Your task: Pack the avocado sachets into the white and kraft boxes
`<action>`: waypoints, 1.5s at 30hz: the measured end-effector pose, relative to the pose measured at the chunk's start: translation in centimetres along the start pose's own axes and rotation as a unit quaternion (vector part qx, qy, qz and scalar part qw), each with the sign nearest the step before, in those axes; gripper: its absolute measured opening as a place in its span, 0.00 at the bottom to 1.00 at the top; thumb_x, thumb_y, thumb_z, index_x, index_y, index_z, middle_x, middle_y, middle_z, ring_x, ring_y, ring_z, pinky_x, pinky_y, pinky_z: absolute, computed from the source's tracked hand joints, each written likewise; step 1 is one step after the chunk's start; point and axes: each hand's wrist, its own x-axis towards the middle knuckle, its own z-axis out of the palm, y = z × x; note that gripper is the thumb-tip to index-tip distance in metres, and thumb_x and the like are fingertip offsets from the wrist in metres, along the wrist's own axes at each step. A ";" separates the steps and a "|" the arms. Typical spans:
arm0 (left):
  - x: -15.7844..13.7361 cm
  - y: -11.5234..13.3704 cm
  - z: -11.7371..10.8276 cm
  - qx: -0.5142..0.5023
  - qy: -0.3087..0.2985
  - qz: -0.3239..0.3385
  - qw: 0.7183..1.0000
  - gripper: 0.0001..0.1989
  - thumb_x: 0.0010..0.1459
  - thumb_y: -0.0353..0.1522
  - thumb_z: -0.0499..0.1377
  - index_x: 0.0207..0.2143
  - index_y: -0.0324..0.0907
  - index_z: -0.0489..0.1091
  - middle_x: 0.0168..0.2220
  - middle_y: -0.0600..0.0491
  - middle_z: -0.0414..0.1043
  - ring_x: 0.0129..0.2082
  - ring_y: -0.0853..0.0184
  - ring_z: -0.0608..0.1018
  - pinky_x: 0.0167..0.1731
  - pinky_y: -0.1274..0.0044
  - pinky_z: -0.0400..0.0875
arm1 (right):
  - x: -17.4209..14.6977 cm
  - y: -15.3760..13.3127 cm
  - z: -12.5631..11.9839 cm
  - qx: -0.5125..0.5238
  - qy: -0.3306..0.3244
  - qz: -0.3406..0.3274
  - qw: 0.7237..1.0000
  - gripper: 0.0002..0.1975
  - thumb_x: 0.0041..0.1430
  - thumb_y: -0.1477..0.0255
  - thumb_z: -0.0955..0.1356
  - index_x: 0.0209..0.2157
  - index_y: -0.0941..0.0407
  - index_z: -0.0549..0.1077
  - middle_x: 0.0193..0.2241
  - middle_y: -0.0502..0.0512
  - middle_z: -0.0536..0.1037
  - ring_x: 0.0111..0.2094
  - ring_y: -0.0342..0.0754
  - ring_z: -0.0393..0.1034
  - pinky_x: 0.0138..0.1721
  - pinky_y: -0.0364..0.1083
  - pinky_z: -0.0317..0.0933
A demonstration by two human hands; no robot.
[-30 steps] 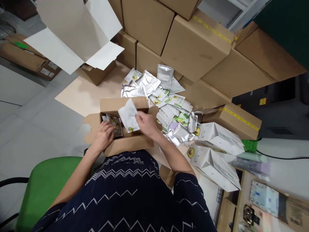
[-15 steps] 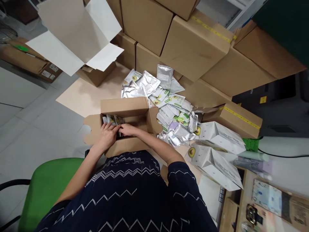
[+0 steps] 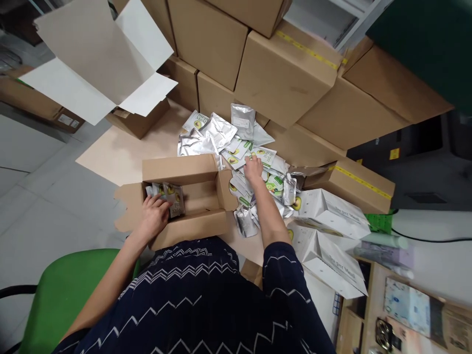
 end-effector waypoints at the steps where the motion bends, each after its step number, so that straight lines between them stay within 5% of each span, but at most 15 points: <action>1: 0.0 0.0 0.0 0.000 0.000 -0.001 1.000 0.16 0.58 0.29 0.52 0.40 0.41 0.79 0.41 0.42 0.80 0.58 0.46 0.73 0.61 0.48 0.60 | 0.2 -0.2 0.8 -0.036 -0.015 -0.012 0.999 0.13 0.62 0.78 0.65 0.47 0.60 0.76 0.53 0.71 0.72 0.49 0.53 0.63 0.47 0.50 0.56; 7: 0.0 0.2 -0.7 -0.011 -0.003 -0.005 1.000 0.15 0.58 0.28 0.52 0.37 0.43 0.79 0.38 0.44 0.78 0.56 0.48 0.74 0.61 0.50 0.62 | 0.4 -0.6 2.5 -0.077 -0.031 -0.090 0.993 0.15 0.67 0.79 0.59 0.41 0.61 0.77 0.54 0.70 0.73 0.55 0.56 0.60 0.52 0.53 0.51; 10: 0.1 0.1 -0.8 0.004 -0.002 0.006 1.000 0.15 0.59 0.28 0.51 0.37 0.43 0.79 0.38 0.45 0.76 0.54 0.49 0.74 0.60 0.52 0.63 | 0.3 0.4 1.4 -0.076 0.025 -0.134 0.988 0.15 0.68 0.74 0.59 0.43 0.58 0.77 0.55 0.67 0.73 0.57 0.58 0.60 0.56 0.54 0.50; 16: 0.1 0.0 -0.2 -0.022 0.003 -0.021 1.000 0.13 0.57 0.29 0.52 0.36 0.42 0.77 0.41 0.43 0.74 0.48 0.52 0.75 0.62 0.53 0.61 | -4.2 2.2 -7.2 0.050 0.206 -0.078 0.974 0.18 0.71 0.62 0.57 0.42 0.56 0.73 0.36 0.61 0.77 0.39 0.55 0.70 0.39 0.50 0.59; 19: 0.1 0.0 0.1 -0.029 0.016 -0.019 0.999 0.11 0.57 0.29 0.53 0.35 0.40 0.76 0.43 0.41 0.74 0.49 0.52 0.75 0.63 0.55 0.60 | -8.9 1.0 -12.0 0.183 0.313 -0.082 0.929 0.19 0.70 0.54 0.59 0.41 0.53 0.71 0.31 0.55 0.74 0.33 0.50 0.70 0.33 0.48 0.60; 22: 0.1 0.1 0.1 -0.030 0.015 -0.014 0.999 0.11 0.57 0.28 0.53 0.36 0.40 0.76 0.46 0.40 0.73 0.50 0.50 0.75 0.64 0.54 0.58 | -12.9 -1.8 -14.1 0.311 0.353 -0.092 0.877 0.15 0.68 0.53 0.63 0.39 0.50 0.70 0.26 0.49 0.69 0.27 0.46 0.67 0.28 0.46 0.58; 26: 0.1 0.3 0.0 -0.047 0.016 -0.018 0.999 0.11 0.58 0.27 0.53 0.36 0.40 0.76 0.49 0.40 0.72 0.53 0.49 0.74 0.64 0.53 0.58 | -14.5 -6.6 -11.5 0.399 0.211 -0.137 0.882 0.11 0.68 0.57 0.64 0.36 0.49 0.69 0.21 0.47 0.66 0.23 0.45 0.63 0.25 0.45 0.55; 30: 0.0 0.4 0.2 -0.035 0.024 -0.016 0.999 0.12 0.58 0.27 0.53 0.36 0.39 0.76 0.49 0.40 0.72 0.53 0.50 0.75 0.64 0.54 0.59 | -13.6 -11.5 -5.4 0.328 0.024 -0.198 0.923 0.09 0.68 0.63 0.63 0.33 0.50 0.67 0.21 0.48 0.68 0.23 0.46 0.65 0.27 0.46 0.55; 36: -0.2 0.5 0.2 -0.036 0.043 0.008 0.998 0.16 0.60 0.28 0.52 0.46 0.39 0.76 0.52 0.40 0.73 0.59 0.49 0.71 0.66 0.52 0.57 | -12.3 -17.4 3.5 0.226 -0.084 -0.160 0.957 0.10 0.61 0.76 0.68 0.28 0.50 0.65 0.18 0.46 0.68 0.23 0.47 0.71 0.28 0.44 0.58; 41: 0.0 0.7 0.0 -0.030 0.022 0.049 0.998 0.28 0.59 0.25 0.50 0.62 0.38 0.67 0.58 0.39 0.71 0.64 0.48 0.67 0.65 0.50 0.59 | -11.4 -19.4 6.6 0.322 -0.155 -0.165 0.919 0.14 0.63 0.66 0.69 0.24 0.55 0.70 0.15 0.41 0.69 0.18 0.34 0.68 0.26 0.37 0.58; 45: 0.1 0.5 0.1 -0.026 0.021 0.044 0.998 0.26 0.60 0.25 0.50 0.60 0.36 0.69 0.58 0.38 0.71 0.64 0.48 0.67 0.65 0.50 0.60 | -12.6 -17.5 3.2 0.422 -0.192 -0.221 0.858 0.11 0.53 0.64 0.75 0.25 0.54 0.76 0.18 0.43 0.74 0.18 0.36 0.70 0.23 0.37 0.62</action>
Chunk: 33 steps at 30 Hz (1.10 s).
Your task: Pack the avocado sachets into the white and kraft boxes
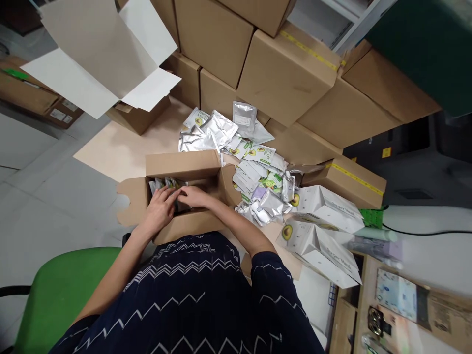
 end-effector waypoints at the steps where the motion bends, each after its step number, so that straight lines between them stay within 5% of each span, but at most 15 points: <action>1: 0.0 -0.1 0.0 0.001 0.001 0.001 1.000 0.25 0.60 0.25 0.50 0.59 0.36 0.71 0.58 0.38 0.71 0.63 0.47 0.68 0.64 0.50 0.60 | -1.1 -0.6 -1.6 0.030 -0.002 -0.007 1.000 0.09 0.51 0.64 0.77 0.27 0.52 0.77 0.20 0.44 0.77 0.19 0.38 0.72 0.22 0.39 0.64; 4: -0.1 -0.2 0.1 0.002 0.002 0.001 1.000 0.21 0.61 0.27 0.51 0.53 0.37 0.75 0.57 0.39 0.72 0.63 0.47 0.68 0.64 0.49 0.61 | -4.1 -0.9 -8.9 0.108 0.029 0.021 0.993 0.14 0.58 0.55 0.72 0.37 0.50 0.80 0.27 0.51 0.81 0.21 0.43 0.73 0.22 0.43 0.67; 6: -0.2 -0.2 0.1 -0.001 0.005 -0.004 1.000 0.20 0.61 0.27 0.51 0.50 0.40 0.77 0.57 0.41 0.72 0.63 0.48 0.68 0.64 0.49 0.61 | -4.6 1.0 -14.5 0.085 0.206 0.036 0.974 0.20 0.63 0.52 0.66 0.42 0.53 0.79 0.32 0.54 0.82 0.23 0.45 0.74 0.25 0.45 0.67; 8: -0.2 -0.2 0.2 -0.001 0.006 -0.009 1.000 0.19 0.61 0.27 0.51 0.50 0.41 0.77 0.57 0.43 0.72 0.64 0.49 0.68 0.64 0.50 0.61 | -3.9 4.4 -19.4 -0.057 0.378 0.105 0.918 0.21 0.69 0.58 0.61 0.48 0.57 0.77 0.38 0.60 0.82 0.33 0.49 0.76 0.36 0.48 0.70; 11: -0.2 -0.1 0.2 0.012 0.008 -0.008 1.000 0.19 0.60 0.27 0.52 0.48 0.40 0.77 0.57 0.41 0.72 0.63 0.49 0.68 0.64 0.50 0.62 | -1.6 10.3 -23.2 -0.304 0.319 0.229 0.868 0.23 0.64 0.69 0.65 0.58 0.61 0.71 0.55 0.70 0.75 0.56 0.58 0.69 0.55 0.55 0.63; 15: -0.2 0.0 0.2 0.013 0.016 -0.011 1.000 0.18 0.60 0.27 0.52 0.47 0.39 0.78 0.57 0.41 0.71 0.64 0.50 0.67 0.65 0.52 0.62 | 0.5 14.9 -23.2 -0.468 0.147 0.311 0.814 0.32 0.63 0.73 0.64 0.69 0.56 0.59 0.71 0.67 0.54 0.69 0.63 0.48 0.63 0.62 0.51; 19: -0.2 0.1 -0.1 0.005 0.012 -0.015 1.000 0.17 0.59 0.27 0.53 0.46 0.38 0.78 0.58 0.40 0.71 0.63 0.50 0.68 0.65 0.53 0.62 | 0.9 15.2 -22.4 -0.514 0.106 0.323 0.788 0.24 0.68 0.77 0.56 0.61 0.57 0.70 0.66 0.66 0.63 0.69 0.64 0.48 0.62 0.63 0.49; 22: -0.2 0.1 -0.3 0.009 0.003 -0.007 1.000 0.18 0.59 0.27 0.53 0.47 0.37 0.78 0.59 0.40 0.71 0.63 0.48 0.68 0.64 0.52 0.63 | 0.1 13.2 -23.2 -0.523 0.170 0.295 0.781 0.23 0.68 0.78 0.55 0.55 0.61 0.75 0.55 0.72 0.75 0.62 0.63 0.61 0.57 0.58 0.56; 25: -0.1 0.1 -0.3 0.008 -0.008 -0.001 1.000 0.18 0.60 0.27 0.53 0.47 0.38 0.79 0.58 0.41 0.72 0.63 0.47 0.67 0.63 0.50 0.62 | -2.9 9.3 -24.7 -0.483 0.298 0.279 0.775 0.20 0.70 0.74 0.56 0.50 0.61 0.76 0.39 0.68 0.79 0.44 0.57 0.73 0.44 0.51 0.61; 29: 0.0 0.0 -0.3 0.004 -0.023 0.000 1.000 0.18 0.60 0.27 0.52 0.47 0.40 0.79 0.56 0.43 0.75 0.64 0.46 0.67 0.63 0.47 0.61 | -9.4 2.0 -25.1 -0.345 0.479 0.085 0.803 0.17 0.69 0.64 0.60 0.32 0.57 0.73 0.23 0.51 0.67 0.28 0.46 0.63 0.32 0.44 0.55; 31: 0.0 0.0 -0.3 0.008 -0.024 0.002 1.000 0.19 0.60 0.28 0.52 0.47 0.40 0.79 0.55 0.43 0.76 0.64 0.46 0.66 0.63 0.46 0.60 | -12.1 -1.4 -23.5 -0.234 0.502 -0.024 0.833 0.18 0.68 0.60 0.63 0.28 0.56 0.69 0.22 0.47 0.61 0.25 0.43 0.57 0.28 0.43 0.51; 33: 0.0 0.0 -0.3 0.012 -0.021 0.004 1.000 0.18 0.60 0.28 0.52 0.47 0.39 0.79 0.55 0.43 0.76 0.64 0.46 0.67 0.63 0.47 0.60 | -13.4 -3.9 -20.7 -0.148 0.467 -0.065 0.869 0.17 0.67 0.58 0.65 0.28 0.55 0.69 0.22 0.46 0.61 0.23 0.42 0.55 0.26 0.42 0.51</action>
